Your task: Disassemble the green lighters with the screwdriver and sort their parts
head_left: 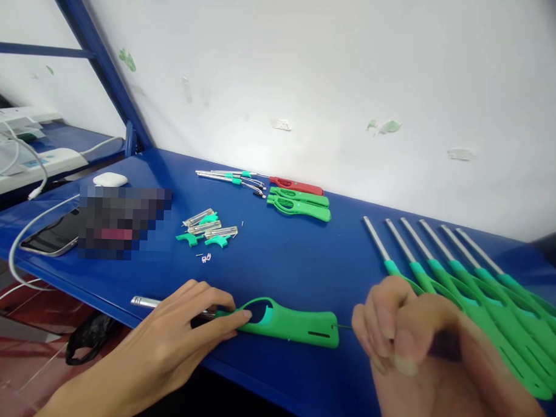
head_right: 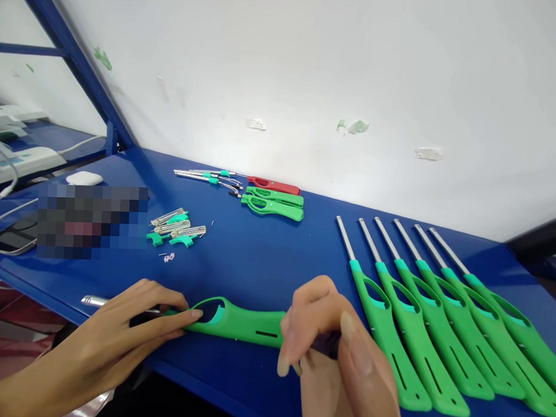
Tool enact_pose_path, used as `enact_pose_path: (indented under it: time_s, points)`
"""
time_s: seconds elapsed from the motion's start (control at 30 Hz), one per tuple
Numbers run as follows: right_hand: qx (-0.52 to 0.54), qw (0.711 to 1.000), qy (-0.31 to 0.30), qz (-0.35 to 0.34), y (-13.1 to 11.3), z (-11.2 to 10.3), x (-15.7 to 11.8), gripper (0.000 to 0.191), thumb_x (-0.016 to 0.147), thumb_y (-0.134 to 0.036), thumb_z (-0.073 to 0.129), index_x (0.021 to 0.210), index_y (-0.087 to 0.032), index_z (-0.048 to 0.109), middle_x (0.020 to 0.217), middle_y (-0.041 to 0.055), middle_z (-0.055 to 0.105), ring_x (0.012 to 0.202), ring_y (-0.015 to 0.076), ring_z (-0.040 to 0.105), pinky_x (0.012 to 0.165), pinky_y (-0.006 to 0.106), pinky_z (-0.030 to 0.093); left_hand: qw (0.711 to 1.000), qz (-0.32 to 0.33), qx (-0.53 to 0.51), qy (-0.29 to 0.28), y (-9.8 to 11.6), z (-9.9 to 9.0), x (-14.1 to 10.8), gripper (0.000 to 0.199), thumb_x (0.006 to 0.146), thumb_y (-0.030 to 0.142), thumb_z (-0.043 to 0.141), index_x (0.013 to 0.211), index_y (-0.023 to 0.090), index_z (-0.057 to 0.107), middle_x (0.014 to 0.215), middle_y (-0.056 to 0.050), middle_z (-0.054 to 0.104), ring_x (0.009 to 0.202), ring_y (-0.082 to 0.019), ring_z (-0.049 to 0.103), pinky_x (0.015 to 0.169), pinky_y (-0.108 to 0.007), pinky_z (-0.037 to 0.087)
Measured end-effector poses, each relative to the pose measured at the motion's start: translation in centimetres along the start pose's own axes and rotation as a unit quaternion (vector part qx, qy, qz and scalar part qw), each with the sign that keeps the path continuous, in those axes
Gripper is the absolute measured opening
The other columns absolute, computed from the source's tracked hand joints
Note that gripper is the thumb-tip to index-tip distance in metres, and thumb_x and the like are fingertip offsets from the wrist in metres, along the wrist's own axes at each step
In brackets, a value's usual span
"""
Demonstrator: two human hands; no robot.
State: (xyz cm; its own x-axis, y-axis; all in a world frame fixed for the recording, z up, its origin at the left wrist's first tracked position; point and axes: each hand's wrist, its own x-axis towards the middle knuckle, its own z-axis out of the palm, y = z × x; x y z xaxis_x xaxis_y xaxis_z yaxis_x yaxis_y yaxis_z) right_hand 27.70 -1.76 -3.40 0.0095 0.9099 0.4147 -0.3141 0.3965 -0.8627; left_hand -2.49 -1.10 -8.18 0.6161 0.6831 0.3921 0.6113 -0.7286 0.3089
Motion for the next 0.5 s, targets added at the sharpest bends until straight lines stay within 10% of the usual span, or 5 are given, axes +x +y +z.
enact_pose_path:
  time_s: [0.5]
  points:
    - [-0.073, 0.996, 0.028, -0.044, 0.27, -0.11, 0.43, 0.042, 0.111, -0.043, 0.045, 0.084, -0.025, 0.07, 0.073, 0.001, 0.05, 0.066, 0.0147, 0.049, 0.053, 0.027, 0.047, 0.999, 0.025, -0.017, 0.011, 0.05, -0.01, 0.5, 0.048, 0.111, 0.002, 0.047, 0.148, 0.027, 0.065, 0.121, -0.009, 0.064, 0.101, -0.02, 0.058, 0.086, -0.032, 0.047]
